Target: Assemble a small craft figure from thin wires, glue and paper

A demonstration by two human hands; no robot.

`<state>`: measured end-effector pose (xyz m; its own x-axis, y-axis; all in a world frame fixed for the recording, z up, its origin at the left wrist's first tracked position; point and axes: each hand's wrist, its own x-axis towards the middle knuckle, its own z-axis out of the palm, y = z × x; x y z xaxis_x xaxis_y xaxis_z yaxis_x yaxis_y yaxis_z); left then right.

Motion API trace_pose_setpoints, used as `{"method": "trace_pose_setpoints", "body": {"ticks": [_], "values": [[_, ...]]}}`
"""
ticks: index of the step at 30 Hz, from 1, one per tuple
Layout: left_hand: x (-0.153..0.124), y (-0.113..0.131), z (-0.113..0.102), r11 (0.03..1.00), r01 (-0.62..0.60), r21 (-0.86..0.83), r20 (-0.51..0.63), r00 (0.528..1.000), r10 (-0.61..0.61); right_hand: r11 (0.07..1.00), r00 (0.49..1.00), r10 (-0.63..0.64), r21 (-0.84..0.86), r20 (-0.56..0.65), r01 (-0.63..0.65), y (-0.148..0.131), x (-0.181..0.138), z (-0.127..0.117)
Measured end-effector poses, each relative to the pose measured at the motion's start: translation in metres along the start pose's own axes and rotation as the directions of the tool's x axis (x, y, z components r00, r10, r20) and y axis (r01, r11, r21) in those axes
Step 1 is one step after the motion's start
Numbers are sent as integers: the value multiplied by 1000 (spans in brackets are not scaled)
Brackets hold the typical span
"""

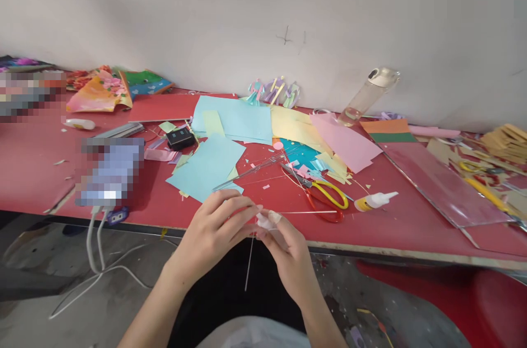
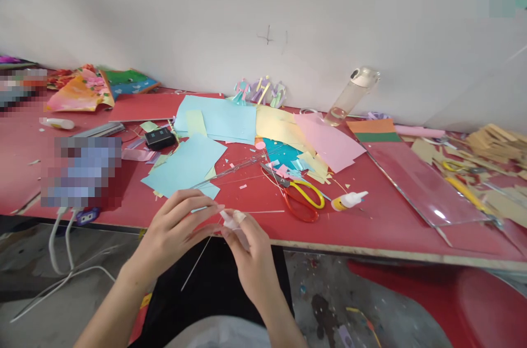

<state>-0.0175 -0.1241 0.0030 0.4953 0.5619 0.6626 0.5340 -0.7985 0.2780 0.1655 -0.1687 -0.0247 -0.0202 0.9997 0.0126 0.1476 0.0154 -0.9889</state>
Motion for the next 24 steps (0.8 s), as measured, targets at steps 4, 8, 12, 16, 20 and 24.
{"method": "trace_pose_setpoints", "body": {"ticks": [4,8,12,16,20,24], "values": [[16,-5,-15,994,-81,-68,202,975,93,998,997,-23,-49,78,27,-3,-1,-5],[26,-11,-19,985,-124,-122,311,937,157,984,986,-88,-139,141,108,-8,0,-8],[26,-16,-15,973,-106,-204,316,934,168,956,975,-117,-244,190,163,-13,0,-8],[23,-20,-10,954,-64,-293,290,945,152,934,966,-127,-301,227,193,-16,0,-7],[21,-23,-7,943,-24,-333,264,957,118,937,966,-114,-297,233,182,-18,-1,-6],[18,-23,-4,933,12,-360,254,963,86,950,969,-76,-277,236,142,-19,-1,-7]]}}
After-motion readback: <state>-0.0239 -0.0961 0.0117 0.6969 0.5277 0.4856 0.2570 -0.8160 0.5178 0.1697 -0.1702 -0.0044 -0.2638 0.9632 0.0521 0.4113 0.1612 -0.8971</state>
